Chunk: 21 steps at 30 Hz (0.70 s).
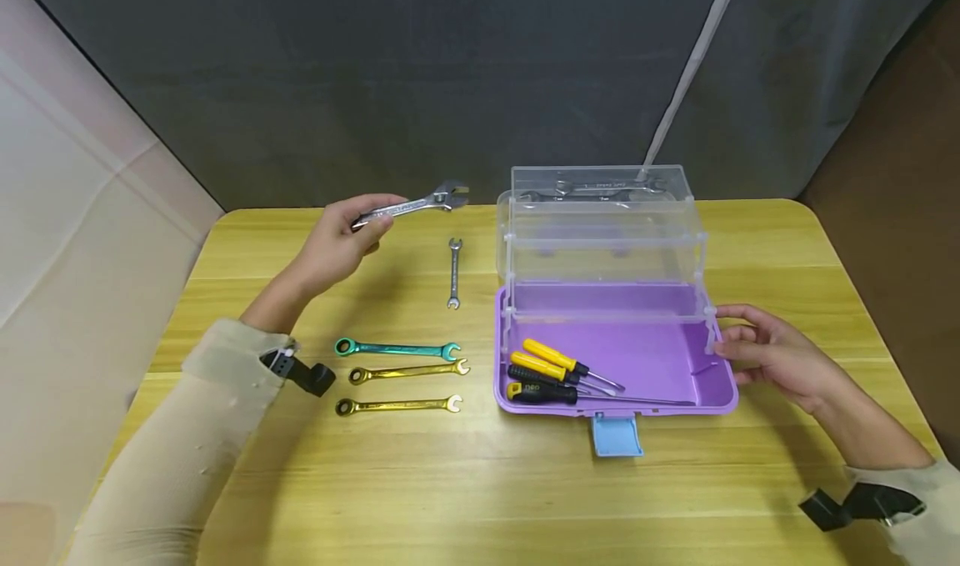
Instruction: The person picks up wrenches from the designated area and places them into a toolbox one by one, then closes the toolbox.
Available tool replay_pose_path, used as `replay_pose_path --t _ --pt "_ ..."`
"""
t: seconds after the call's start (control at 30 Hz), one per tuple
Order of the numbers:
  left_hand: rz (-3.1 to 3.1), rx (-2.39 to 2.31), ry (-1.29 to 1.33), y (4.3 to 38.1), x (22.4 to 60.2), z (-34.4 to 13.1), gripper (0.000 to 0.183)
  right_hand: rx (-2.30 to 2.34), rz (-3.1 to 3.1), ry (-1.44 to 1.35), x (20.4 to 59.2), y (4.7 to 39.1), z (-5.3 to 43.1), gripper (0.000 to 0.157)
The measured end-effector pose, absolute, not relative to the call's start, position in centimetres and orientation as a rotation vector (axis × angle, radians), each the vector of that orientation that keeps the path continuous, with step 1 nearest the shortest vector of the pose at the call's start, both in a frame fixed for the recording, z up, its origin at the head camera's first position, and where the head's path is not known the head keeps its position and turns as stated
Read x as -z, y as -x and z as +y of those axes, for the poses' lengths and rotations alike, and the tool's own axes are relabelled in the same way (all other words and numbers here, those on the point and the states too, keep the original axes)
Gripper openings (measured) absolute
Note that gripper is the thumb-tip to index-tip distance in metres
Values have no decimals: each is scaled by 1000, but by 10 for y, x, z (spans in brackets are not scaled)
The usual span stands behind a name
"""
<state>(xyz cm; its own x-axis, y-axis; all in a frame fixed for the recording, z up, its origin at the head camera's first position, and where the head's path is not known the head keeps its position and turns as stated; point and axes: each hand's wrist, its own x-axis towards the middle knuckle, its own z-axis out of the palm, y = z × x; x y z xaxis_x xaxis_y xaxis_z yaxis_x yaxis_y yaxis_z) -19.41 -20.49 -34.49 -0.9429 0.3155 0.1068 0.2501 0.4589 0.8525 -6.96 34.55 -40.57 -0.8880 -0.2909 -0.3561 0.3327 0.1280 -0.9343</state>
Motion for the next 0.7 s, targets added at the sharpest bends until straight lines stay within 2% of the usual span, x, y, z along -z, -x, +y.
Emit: replay_pose_path --t 0.7 --pt "2590 -1489 -653 204 315 -164 29 1807 1949 -57 406 69 346 42"
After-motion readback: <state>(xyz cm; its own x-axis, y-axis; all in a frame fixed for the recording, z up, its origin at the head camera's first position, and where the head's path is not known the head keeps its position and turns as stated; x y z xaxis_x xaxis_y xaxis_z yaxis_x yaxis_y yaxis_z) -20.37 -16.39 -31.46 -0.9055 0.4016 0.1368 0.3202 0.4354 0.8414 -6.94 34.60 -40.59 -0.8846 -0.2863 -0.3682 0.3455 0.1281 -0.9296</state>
